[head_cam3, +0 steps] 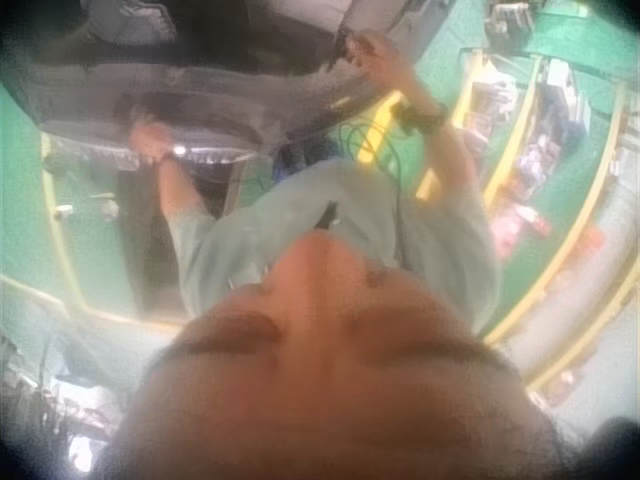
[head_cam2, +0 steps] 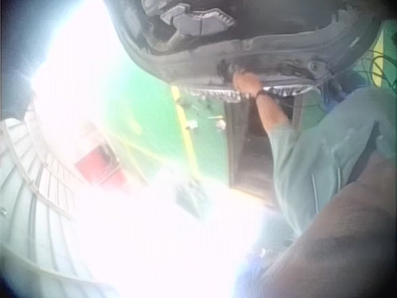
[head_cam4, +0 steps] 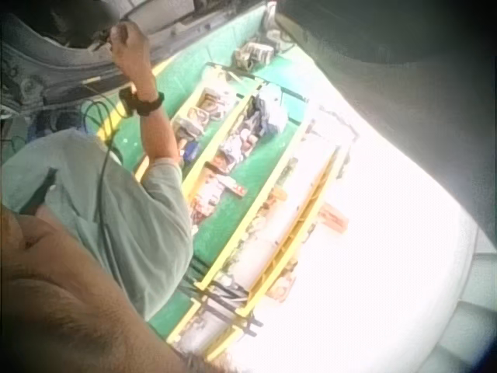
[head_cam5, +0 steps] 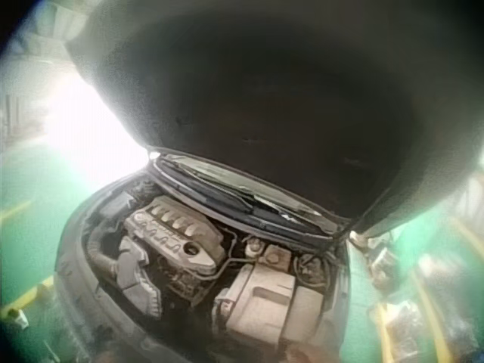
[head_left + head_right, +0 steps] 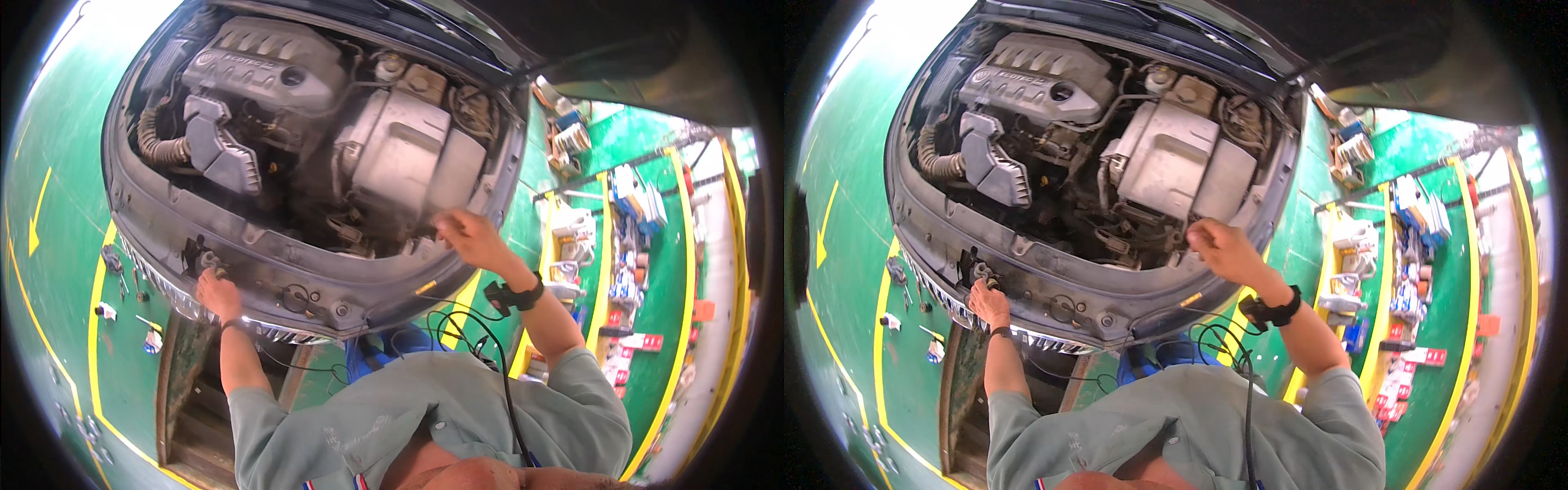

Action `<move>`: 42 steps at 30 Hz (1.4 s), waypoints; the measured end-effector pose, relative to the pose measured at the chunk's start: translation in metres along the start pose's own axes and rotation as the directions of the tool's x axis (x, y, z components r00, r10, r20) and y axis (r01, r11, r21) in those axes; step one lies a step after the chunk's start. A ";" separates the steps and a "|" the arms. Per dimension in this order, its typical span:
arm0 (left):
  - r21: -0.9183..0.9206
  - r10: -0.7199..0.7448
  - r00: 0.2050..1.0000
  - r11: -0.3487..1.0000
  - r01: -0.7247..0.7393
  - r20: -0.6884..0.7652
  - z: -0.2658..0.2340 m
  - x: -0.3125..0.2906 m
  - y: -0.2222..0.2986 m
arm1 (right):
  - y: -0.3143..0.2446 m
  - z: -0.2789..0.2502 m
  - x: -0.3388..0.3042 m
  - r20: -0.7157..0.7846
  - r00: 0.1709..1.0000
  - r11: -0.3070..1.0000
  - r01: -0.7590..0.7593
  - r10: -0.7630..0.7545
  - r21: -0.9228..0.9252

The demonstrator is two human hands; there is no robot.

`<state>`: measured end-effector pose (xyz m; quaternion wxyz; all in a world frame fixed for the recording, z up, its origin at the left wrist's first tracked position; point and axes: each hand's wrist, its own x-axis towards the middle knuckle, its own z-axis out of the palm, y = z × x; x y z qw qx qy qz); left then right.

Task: The person pours engine oil into the engine, then uses a dipstick to check the oil level, wiping it with a rag between checks. The person also briefly works under the vehicle with a wrench.

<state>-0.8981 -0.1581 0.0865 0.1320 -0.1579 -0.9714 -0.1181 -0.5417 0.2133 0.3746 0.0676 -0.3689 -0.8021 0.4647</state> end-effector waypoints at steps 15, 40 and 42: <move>-0.589 -0.047 0.620 0.261 0.765 0.783 -0.046 -0.122 0.153 | 0.073 -0.114 -0.140 -0.166 0.983 0.963 -0.036 0.082 0.266; -0.622 -0.471 0.849 0.596 0.507 0.240 -0.150 -0.179 0.115 | 0.193 -0.168 -0.014 0.029 0.998 0.979 -0.061 0.057 0.196; -0.507 -0.444 0.879 0.724 0.467 0.176 -0.137 -0.154 0.090 | 0.185 -0.160 0.024 0.015 1.000 0.984 0.023 -0.026 0.175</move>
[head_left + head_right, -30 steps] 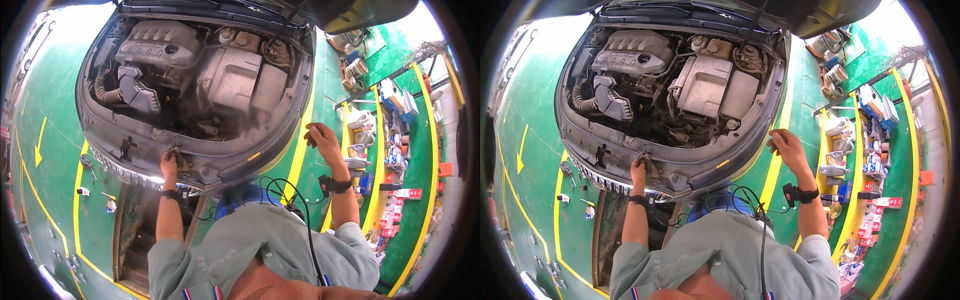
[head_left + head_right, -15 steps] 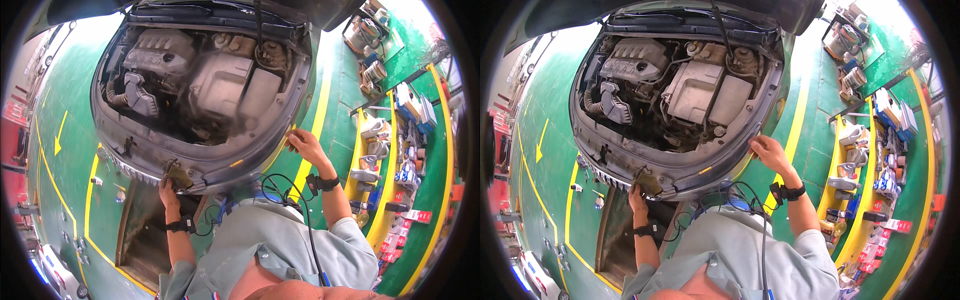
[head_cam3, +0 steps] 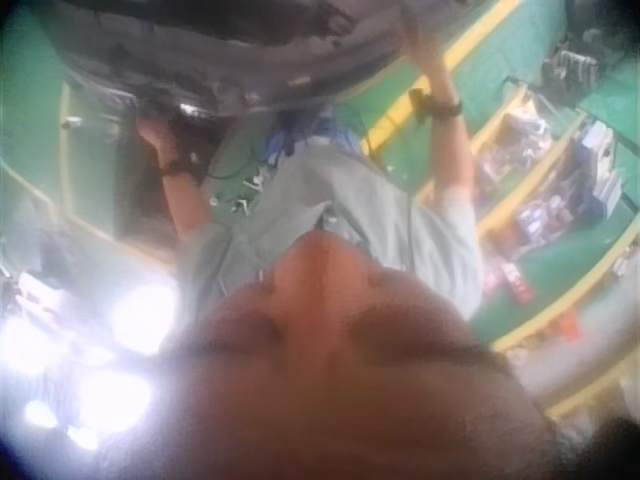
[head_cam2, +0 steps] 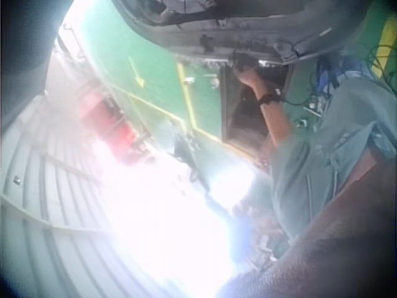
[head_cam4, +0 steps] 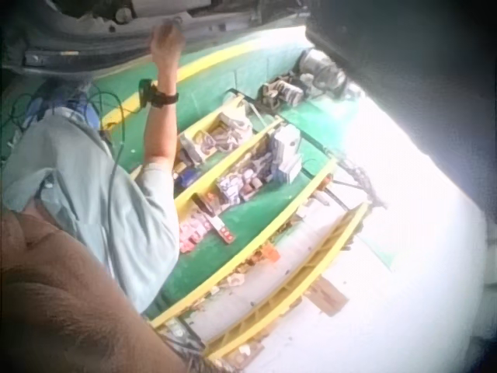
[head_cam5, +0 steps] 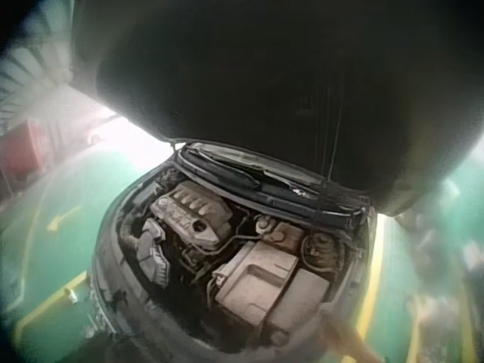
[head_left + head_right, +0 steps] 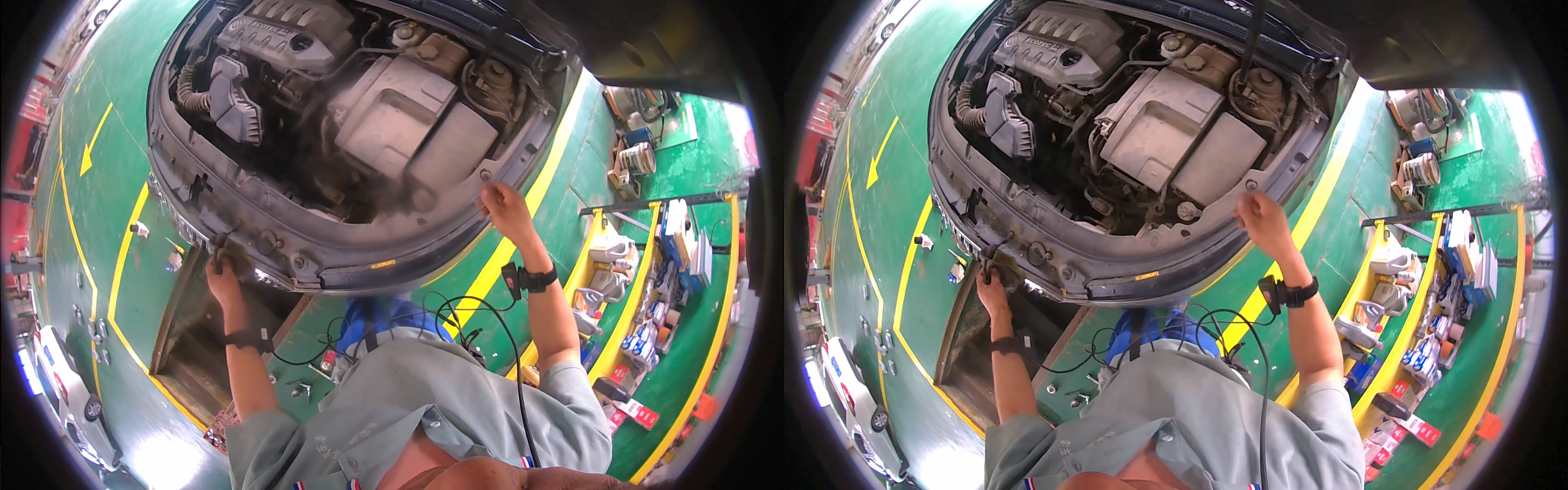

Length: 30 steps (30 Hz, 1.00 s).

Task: The person pours engine oil into the engine, then uses a dipstick to check the oil level, wiping it with a rag between checks. The person also briefly works under the vehicle with a wrench.

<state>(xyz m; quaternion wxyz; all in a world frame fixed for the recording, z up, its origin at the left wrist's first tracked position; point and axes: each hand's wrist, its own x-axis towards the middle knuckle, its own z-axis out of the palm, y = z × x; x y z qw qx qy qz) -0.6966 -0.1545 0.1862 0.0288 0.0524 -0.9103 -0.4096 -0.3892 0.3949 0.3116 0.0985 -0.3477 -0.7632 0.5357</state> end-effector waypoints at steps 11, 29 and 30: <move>0.446 0.142 0.961 0.863 -0.238 0.238 0.090 0.087 -0.018 | -0.014 0.097 0.277 -0.190 0.946 0.745 0.074 -0.264 -0.663; 0.575 0.306 0.902 0.696 -0.431 0.305 0.071 0.060 -0.101 | -0.038 0.130 0.353 0.169 0.965 0.467 0.058 0.200 -0.883; 0.607 0.360 0.876 0.631 -0.482 0.321 0.061 0.054 -0.113 | -0.041 0.130 0.355 0.173 0.961 0.462 0.055 0.216 -0.885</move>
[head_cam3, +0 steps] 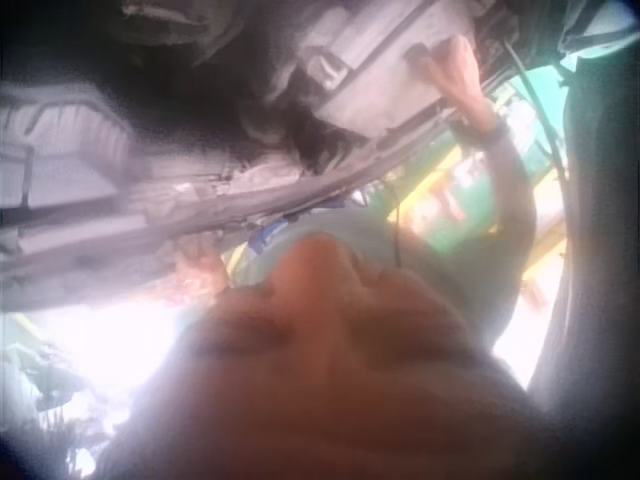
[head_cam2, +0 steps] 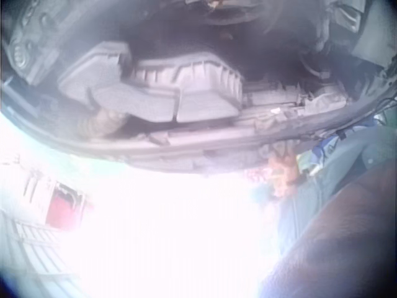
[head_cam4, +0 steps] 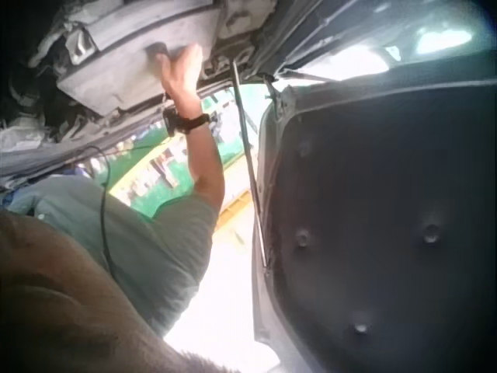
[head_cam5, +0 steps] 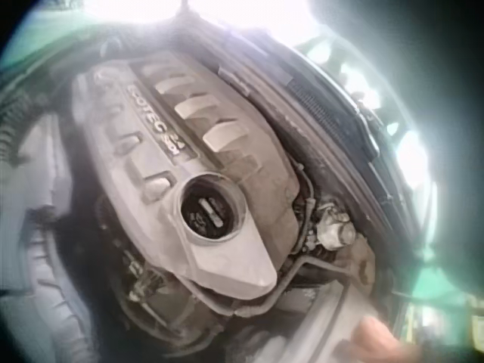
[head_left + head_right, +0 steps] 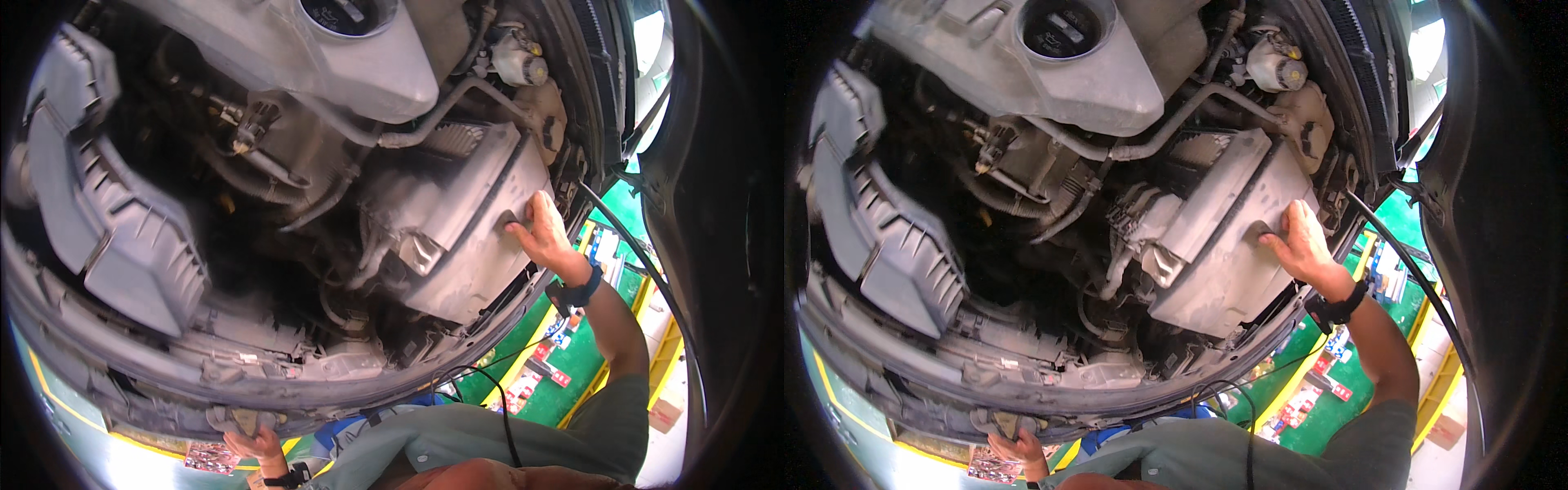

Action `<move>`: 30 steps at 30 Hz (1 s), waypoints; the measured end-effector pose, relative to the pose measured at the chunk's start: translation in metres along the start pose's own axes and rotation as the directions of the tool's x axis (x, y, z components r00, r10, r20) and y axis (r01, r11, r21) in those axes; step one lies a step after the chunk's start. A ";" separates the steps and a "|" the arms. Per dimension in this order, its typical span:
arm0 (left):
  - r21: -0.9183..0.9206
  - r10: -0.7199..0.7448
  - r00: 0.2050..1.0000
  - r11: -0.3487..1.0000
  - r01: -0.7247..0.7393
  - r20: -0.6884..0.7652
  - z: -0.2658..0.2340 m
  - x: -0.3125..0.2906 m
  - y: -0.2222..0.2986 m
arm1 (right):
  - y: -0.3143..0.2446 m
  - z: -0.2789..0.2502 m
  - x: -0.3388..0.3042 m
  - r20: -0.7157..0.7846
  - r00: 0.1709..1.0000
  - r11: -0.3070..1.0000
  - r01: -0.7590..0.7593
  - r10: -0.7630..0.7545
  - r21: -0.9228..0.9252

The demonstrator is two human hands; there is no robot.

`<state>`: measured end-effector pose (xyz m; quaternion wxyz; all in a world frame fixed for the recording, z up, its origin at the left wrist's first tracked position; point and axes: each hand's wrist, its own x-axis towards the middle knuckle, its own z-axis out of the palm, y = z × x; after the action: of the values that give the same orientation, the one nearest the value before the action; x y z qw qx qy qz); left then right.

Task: The person pours engine oil into the engine, then uses a dipstick to check the oil level, wiping it with a rag between checks. The person also briefly works under the vehicle with a wrench.

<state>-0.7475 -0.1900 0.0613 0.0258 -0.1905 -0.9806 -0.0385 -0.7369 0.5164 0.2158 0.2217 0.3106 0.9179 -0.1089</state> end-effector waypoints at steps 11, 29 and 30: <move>0.057 0.018 0.994 0.998 -0.024 0.105 -0.007 0.021 0.015 | -0.007 -0.006 0.005 0.080 0.997 0.997 0.003 0.003 -0.079; 0.028 0.055 0.995 0.998 -0.058 0.089 0.011 0.049 0.031 | 0.000 -0.004 0.003 0.006 1.000 1.000 0.018 -0.018 0.009; 0.029 0.057 0.995 0.998 -0.060 0.087 0.012 0.050 0.031 | 0.002 -0.003 0.002 0.003 1.000 1.000 0.022 -0.022 0.012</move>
<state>-0.7823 -0.1423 0.0549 -0.0125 -0.2201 -0.9753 -0.0141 -0.7382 0.5196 0.2171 0.2201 0.3015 0.9203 -0.1175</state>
